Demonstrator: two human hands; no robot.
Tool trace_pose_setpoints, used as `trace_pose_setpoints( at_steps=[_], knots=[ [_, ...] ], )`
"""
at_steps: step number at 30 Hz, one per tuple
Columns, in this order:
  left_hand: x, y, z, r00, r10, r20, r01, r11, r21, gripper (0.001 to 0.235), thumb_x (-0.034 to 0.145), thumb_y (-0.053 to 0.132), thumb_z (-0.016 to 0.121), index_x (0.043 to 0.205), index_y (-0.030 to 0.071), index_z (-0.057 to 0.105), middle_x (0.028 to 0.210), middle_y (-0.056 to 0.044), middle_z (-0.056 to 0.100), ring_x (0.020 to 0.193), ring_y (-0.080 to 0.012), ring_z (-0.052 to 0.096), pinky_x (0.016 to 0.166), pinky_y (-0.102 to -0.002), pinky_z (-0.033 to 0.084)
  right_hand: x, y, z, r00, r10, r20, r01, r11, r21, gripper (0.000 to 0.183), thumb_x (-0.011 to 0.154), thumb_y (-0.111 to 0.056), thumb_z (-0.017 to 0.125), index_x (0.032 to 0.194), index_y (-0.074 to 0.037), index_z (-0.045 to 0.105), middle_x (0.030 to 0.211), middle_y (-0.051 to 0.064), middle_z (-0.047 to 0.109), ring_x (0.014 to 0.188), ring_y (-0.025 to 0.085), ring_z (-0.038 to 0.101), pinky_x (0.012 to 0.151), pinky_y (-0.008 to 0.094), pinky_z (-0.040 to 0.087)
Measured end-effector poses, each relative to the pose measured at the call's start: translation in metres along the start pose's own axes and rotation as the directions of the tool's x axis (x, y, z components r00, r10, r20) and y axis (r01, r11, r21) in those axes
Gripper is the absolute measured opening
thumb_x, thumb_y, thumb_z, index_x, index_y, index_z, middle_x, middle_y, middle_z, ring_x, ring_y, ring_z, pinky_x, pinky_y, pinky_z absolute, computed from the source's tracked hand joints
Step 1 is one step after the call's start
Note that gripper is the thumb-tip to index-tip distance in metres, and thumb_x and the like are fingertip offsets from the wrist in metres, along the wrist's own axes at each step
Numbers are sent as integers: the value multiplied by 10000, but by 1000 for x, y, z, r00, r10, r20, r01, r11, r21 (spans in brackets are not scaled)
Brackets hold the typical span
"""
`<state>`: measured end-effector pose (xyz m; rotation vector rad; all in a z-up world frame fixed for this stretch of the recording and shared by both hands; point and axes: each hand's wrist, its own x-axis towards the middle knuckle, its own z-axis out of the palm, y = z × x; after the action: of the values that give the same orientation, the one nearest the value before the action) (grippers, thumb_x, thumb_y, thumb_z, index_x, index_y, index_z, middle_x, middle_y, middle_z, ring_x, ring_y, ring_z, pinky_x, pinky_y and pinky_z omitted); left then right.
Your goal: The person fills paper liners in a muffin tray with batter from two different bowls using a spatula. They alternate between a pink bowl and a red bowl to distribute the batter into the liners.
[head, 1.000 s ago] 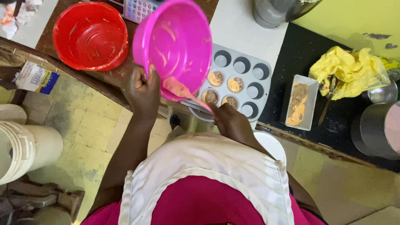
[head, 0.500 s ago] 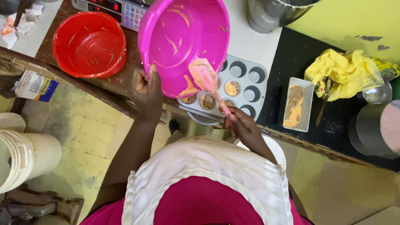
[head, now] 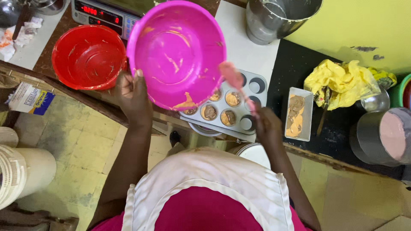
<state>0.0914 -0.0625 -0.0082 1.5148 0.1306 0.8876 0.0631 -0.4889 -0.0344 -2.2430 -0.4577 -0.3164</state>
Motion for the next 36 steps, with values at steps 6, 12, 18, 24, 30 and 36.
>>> trace_pose_setpoints(
  at_steps=[6,12,18,24,30,36],
  knots=[
    [-27,36,16,985,118,129,-141,973,184,351,1138,111,736,846,86,543,762,-108,576,666,-230,553,711,-374,469,17,-98,-13,976,-14,216,41,992,-121,249,1017,-158,720,1244,-113,812,894,212,781,762,533,731,670,601,569],
    [-10,98,31,693,328,642,-495,864,93,343,922,-17,906,742,49,621,609,-133,605,465,-285,565,474,-372,461,48,-78,-31,983,-51,175,142,813,-565,329,1081,-251,685,1391,-294,789,864,84,743,676,393,742,584,521,576],
    [-10,77,28,782,217,584,-204,975,-89,223,1076,105,762,867,112,685,736,20,658,635,-99,550,629,-217,448,32,-67,-11,850,169,498,-130,985,-112,379,1045,-213,646,1391,-194,800,932,275,813,735,563,732,649,611,546],
    [-21,9,49,894,213,395,-219,975,-31,278,1115,-30,655,865,73,589,660,-93,564,536,-193,497,588,-327,448,6,-75,1,721,248,647,-569,746,347,395,1118,-196,590,1475,-135,747,692,129,701,599,188,575,570,335,513],
    [-11,5,62,942,109,318,-117,993,5,220,1161,-7,589,960,71,631,708,-75,617,567,-153,561,622,-287,495,-12,-66,28,951,109,288,-174,962,209,287,1055,-201,747,1306,-81,816,1121,218,782,957,433,789,809,456,629],
    [-8,13,65,969,104,226,-103,995,-15,262,1180,32,585,931,114,588,699,-47,567,587,-132,518,642,-282,458,-38,-60,12,969,-38,243,-31,961,274,185,1026,-134,777,1179,-59,848,1010,229,765,853,436,771,727,450,612]
  ],
)
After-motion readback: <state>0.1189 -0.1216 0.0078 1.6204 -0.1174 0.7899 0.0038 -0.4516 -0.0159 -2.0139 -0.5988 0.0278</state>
